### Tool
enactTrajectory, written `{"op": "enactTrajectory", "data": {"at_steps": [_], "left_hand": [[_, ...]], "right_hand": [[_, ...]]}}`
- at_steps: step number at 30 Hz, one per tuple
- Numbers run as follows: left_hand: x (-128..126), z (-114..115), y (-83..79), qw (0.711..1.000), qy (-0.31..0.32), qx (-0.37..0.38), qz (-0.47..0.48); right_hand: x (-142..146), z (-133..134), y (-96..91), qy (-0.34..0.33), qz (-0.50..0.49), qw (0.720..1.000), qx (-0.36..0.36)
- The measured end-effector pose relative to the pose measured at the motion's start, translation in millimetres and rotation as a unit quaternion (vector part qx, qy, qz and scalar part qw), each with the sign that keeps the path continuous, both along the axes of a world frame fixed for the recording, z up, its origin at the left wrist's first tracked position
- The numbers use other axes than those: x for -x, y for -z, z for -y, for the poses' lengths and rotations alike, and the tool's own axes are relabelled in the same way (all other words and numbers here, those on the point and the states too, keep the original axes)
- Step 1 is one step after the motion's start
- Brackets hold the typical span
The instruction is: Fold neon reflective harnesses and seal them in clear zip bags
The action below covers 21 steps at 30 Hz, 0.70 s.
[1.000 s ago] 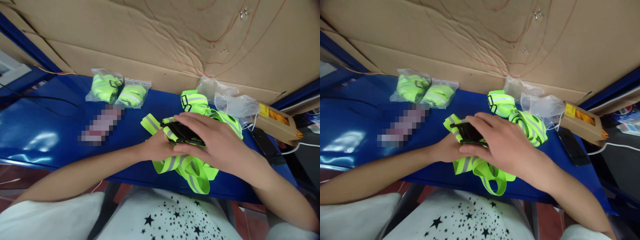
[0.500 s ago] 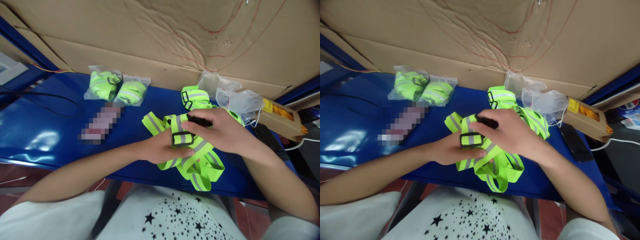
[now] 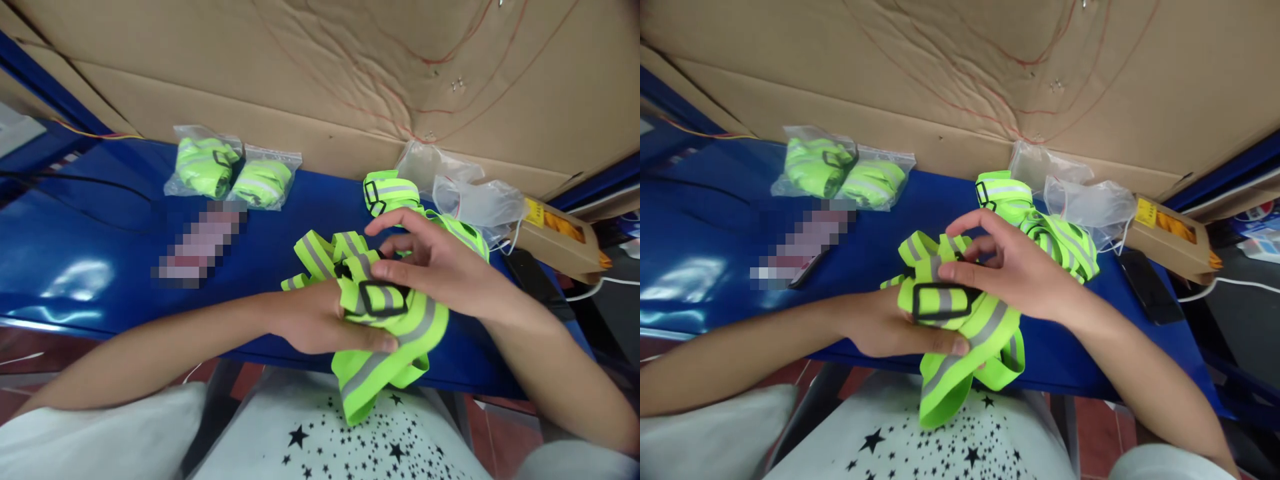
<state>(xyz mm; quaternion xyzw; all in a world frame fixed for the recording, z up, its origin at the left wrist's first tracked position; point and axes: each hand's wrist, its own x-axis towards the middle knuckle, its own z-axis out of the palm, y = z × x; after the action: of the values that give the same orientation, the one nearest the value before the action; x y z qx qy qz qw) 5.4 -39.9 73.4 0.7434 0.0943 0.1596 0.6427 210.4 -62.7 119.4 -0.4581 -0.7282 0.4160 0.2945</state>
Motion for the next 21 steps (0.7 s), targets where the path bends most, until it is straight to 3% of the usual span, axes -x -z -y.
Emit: {"op": "enactTrajectory", "data": {"at_steps": [2, 4, 7, 12, 16, 18, 21], "left_hand": [[-5, 2, 7.4, 0.998, -0.046, 0.031, 0.019], [-9, 1, 16.2, 0.994, -0.088, 0.052, 0.031], [-12, 0, 27.0, 0.992, -0.104, 0.065, 0.035], [-16, 6, 32.8, 0.987, -0.077, 0.138, 0.021], [-20, 14, 30.2, 0.961, -0.128, 0.245, 0.005], [-20, 18, 27.0, 0.957, -0.098, 0.272, -0.012], [-17, 22, 23.1, 0.955, 0.006, 0.292, -0.045]], "right_hand": [[0, 8, 3.1, 0.055, 0.044, 0.989, -0.133], [1, 19, 6.1, 0.058, 0.109, 0.971, -0.204], [3, 32, 15.2, 0.033, 0.173, 0.961, -0.214], [1, 36, 45.3, 0.072, 0.14, 0.953, -0.257], [-1, 34, 56.8, 0.095, 0.204, 0.908, -0.354], [0, 36, 54.3, 0.112, 0.219, 0.884, -0.398], [3, 39, 46.5, 0.141, 0.202, 0.866, -0.436]]}}
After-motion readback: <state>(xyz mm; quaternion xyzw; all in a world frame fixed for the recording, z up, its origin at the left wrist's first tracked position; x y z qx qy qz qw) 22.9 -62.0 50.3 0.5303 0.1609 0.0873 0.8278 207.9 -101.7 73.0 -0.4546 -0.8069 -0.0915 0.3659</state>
